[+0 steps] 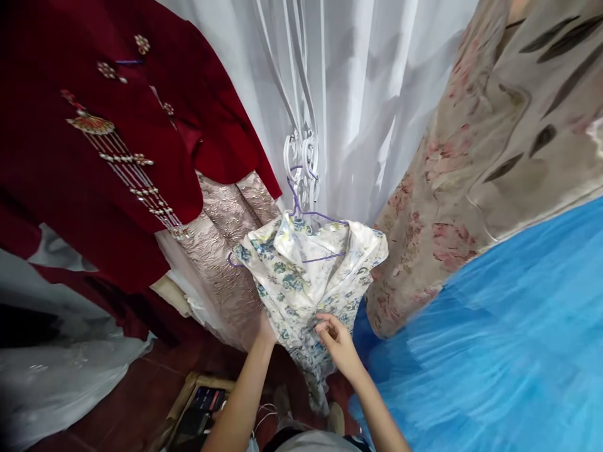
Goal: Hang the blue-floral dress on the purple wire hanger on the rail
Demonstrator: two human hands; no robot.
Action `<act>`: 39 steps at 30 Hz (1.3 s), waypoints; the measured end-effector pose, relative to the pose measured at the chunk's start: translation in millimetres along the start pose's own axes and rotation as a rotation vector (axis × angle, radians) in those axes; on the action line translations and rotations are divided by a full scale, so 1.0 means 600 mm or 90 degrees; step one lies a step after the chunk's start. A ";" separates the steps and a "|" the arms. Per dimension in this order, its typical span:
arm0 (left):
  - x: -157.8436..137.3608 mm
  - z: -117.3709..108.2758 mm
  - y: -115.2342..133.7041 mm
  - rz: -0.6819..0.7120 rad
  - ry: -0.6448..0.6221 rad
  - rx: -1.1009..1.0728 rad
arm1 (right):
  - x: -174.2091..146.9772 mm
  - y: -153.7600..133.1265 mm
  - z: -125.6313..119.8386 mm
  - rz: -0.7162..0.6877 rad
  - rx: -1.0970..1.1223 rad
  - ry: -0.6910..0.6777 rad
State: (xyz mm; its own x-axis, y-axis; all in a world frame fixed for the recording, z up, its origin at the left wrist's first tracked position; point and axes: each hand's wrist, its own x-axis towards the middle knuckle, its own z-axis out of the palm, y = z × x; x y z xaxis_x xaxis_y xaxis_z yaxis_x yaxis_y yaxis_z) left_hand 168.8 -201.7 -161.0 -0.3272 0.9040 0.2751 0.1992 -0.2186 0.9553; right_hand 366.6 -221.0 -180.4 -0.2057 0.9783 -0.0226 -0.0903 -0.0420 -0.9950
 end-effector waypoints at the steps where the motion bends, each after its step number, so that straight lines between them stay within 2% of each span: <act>1: -0.001 -0.009 -0.005 -0.034 -0.025 -0.043 | 0.015 0.002 0.009 -0.012 -0.024 0.020; 5: -0.017 -0.040 -0.016 -0.181 -0.107 -0.190 | 0.073 0.010 0.041 -0.059 -0.142 0.137; 8: -0.016 -0.052 -0.012 -0.185 -0.120 -0.167 | 0.103 0.018 0.059 -0.066 -0.187 0.181; 12: 0.011 -0.077 -0.011 -0.163 -0.145 -0.146 | 0.119 0.026 0.086 -0.050 -0.165 0.132; 14: 0.029 -0.097 -0.020 -0.132 -0.072 -0.099 | 0.116 0.028 0.101 -0.034 -0.145 0.135; 17: 0.047 -0.124 -0.041 0.014 0.201 0.029 | 0.098 0.028 0.124 -0.008 -0.109 0.133; 18: 0.047 -0.128 -0.048 0.074 0.259 0.070 | 0.089 0.027 0.130 0.000 -0.092 0.127; 19: 0.045 -0.128 -0.053 0.125 0.258 0.102 | 0.080 0.026 0.137 0.008 -0.072 0.123; 20: 0.039 -0.124 -0.058 0.160 0.194 0.125 | 0.070 0.025 0.143 0.015 -0.055 0.121; 23: 0.010 -0.092 -0.067 0.175 -0.162 0.135 | 0.042 0.019 0.161 0.013 -0.029 0.129; 24: -0.001 -0.079 -0.069 0.163 -0.244 0.127 | 0.034 0.016 0.165 0.007 -0.029 0.131; 25: -0.010 -0.066 -0.070 0.149 -0.288 0.117 | 0.028 0.013 0.169 0.000 -0.029 0.134; 28: -0.022 -0.041 -0.073 0.112 -0.299 0.085 | 0.020 -0.001 0.173 -0.009 -0.024 0.155; 31: -0.019 -0.037 -0.074 0.106 -0.310 0.064 | 0.034 -0.038 0.165 -0.014 0.016 0.173; 34: -0.022 -0.042 -0.075 0.106 -0.318 0.084 | 0.070 -0.110 0.151 -0.054 0.064 0.188; 39: -0.055 -0.051 -0.073 0.069 -0.296 0.135 | 0.145 -0.265 0.132 -0.176 0.094 0.216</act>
State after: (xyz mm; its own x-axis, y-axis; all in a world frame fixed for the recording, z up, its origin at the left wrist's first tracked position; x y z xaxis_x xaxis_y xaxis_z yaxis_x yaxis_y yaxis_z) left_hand 142.7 -233.2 -208.4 0.1405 0.9587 0.2473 0.4077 -0.2836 0.8680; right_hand 285.7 -145.4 -16.4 0.1747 0.9667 0.1871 -0.2395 0.2261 -0.9442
